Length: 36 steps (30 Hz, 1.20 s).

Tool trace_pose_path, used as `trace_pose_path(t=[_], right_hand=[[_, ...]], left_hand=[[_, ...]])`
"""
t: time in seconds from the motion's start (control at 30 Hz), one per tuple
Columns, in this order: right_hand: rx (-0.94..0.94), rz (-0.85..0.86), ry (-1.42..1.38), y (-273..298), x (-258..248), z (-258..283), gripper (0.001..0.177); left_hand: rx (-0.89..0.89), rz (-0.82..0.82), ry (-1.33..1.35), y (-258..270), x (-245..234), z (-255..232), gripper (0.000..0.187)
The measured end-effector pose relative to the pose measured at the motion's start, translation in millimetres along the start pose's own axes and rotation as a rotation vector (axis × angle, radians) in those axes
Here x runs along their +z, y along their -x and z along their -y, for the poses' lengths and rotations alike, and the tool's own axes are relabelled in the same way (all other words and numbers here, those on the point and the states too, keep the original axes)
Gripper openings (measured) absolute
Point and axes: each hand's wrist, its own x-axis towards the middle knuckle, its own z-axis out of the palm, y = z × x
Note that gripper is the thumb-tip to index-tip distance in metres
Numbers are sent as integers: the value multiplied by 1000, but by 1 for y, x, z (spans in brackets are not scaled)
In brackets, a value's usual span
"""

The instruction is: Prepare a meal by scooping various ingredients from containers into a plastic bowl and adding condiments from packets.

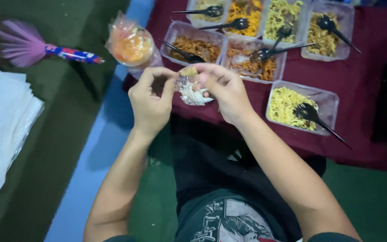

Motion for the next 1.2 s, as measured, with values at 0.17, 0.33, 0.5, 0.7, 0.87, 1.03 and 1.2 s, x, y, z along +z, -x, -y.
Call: trace_pose_path(t=[0.17,0.33,0.5,0.7,0.87,1.03,1.2], right_hand=[[-12,-116,427,5,-36,-22,15],[-136,-24,808,35,-51,13,12],[-378,7,994,68,-74,13,11],[-145,-223,886,107,-73,7,12],[203,-382,582,118,-86,4,18],[219,-418,644,119,-89,25,10],[170,-459,817,118,-103,33,9]], left_hand=[[-182,153,63,10,14,-9,14],[-29,375,-92,20,23,0,6],[-287,563,-28,42,42,-7,9],[-769,650,224,77,84,-7,5],[-838,754,267,82,99,-9,8],[-904,770,254,79,114,-20,13],[-970,736,425,77,128,-26,15]])
